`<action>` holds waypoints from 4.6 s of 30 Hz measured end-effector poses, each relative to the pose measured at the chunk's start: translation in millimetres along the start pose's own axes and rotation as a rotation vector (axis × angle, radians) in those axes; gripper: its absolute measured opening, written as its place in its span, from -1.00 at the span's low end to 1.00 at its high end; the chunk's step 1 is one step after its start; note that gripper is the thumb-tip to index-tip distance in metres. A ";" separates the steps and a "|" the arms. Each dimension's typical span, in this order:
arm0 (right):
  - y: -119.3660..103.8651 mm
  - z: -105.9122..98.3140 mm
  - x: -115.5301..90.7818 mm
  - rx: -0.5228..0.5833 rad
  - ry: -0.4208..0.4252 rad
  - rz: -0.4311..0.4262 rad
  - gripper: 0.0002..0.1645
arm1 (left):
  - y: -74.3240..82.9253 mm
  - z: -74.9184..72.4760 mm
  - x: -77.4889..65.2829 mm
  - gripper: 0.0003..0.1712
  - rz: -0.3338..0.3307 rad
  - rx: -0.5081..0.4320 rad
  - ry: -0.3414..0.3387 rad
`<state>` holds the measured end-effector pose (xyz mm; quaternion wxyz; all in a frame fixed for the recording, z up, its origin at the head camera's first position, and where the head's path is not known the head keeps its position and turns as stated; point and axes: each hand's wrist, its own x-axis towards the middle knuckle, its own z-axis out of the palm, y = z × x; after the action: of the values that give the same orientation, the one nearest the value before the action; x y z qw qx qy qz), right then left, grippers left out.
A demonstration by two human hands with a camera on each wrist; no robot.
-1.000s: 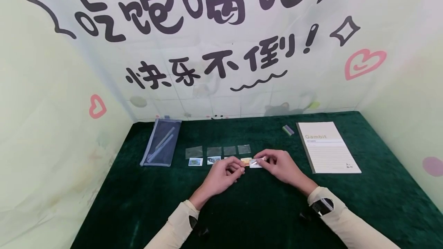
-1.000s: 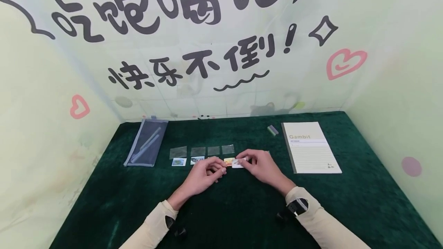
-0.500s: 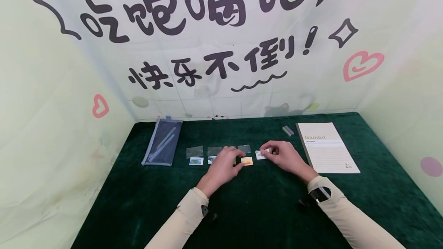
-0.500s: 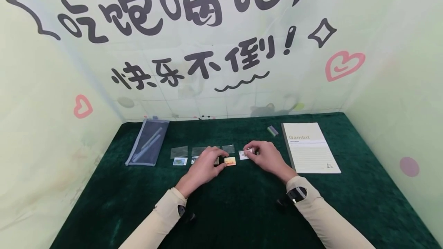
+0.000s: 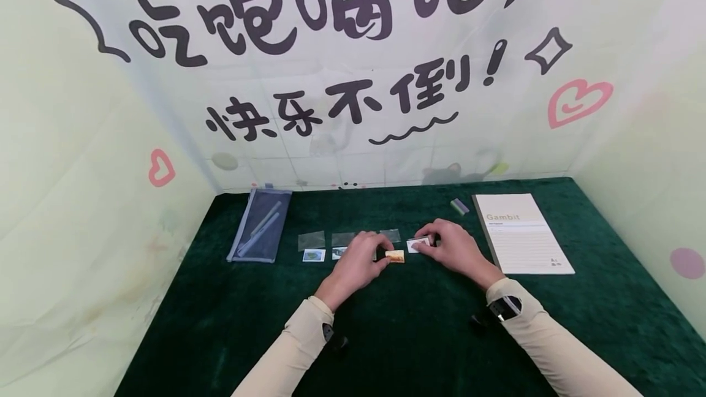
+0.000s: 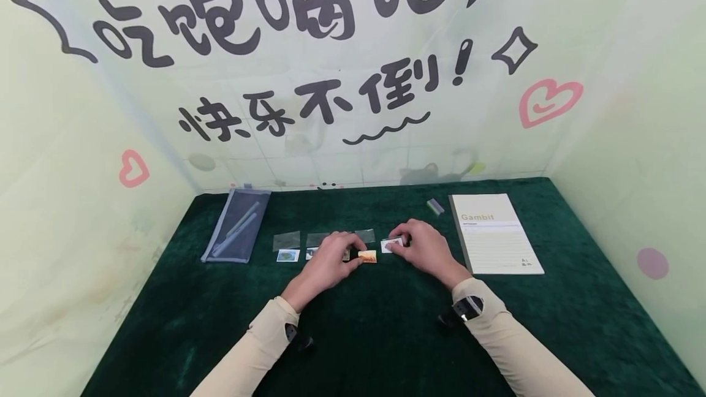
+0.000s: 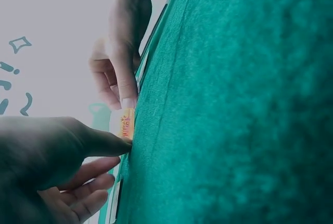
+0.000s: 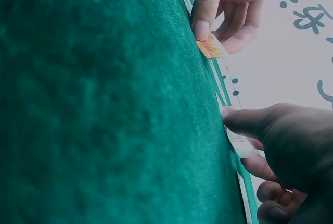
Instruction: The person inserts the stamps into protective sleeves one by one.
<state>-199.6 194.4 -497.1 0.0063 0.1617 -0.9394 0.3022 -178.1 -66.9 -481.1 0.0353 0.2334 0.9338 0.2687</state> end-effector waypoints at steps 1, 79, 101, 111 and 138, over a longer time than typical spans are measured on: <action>0.0 -1.0 0.5 -0.012 0.005 -0.004 -0.73 | 0.1 0.0 0.3 -0.74 0.004 -0.012 -0.001; -17.3 9.6 -32.8 0.595 -0.073 0.173 -0.61 | -22.9 8.1 -26.1 -0.83 -0.004 -0.615 0.103; -9.0 18.6 -30.9 0.580 -0.149 0.103 -0.69 | -31.4 21.4 -22.9 -0.75 -0.107 -0.780 0.160; -7.9 19.7 -31.5 0.587 -0.140 0.080 -0.69 | -31.6 20.3 -22.9 -0.80 -0.086 -0.767 0.144; -8.3 19.2 -31.7 0.535 -0.132 0.079 -0.70 | -32.0 19.9 -22.0 -0.75 -0.063 -0.721 0.068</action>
<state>-165.4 186.6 -511.5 -0.1095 0.1401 -0.8302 0.5284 -168.1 -91.1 -516.0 0.0922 0.1682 0.7865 0.5870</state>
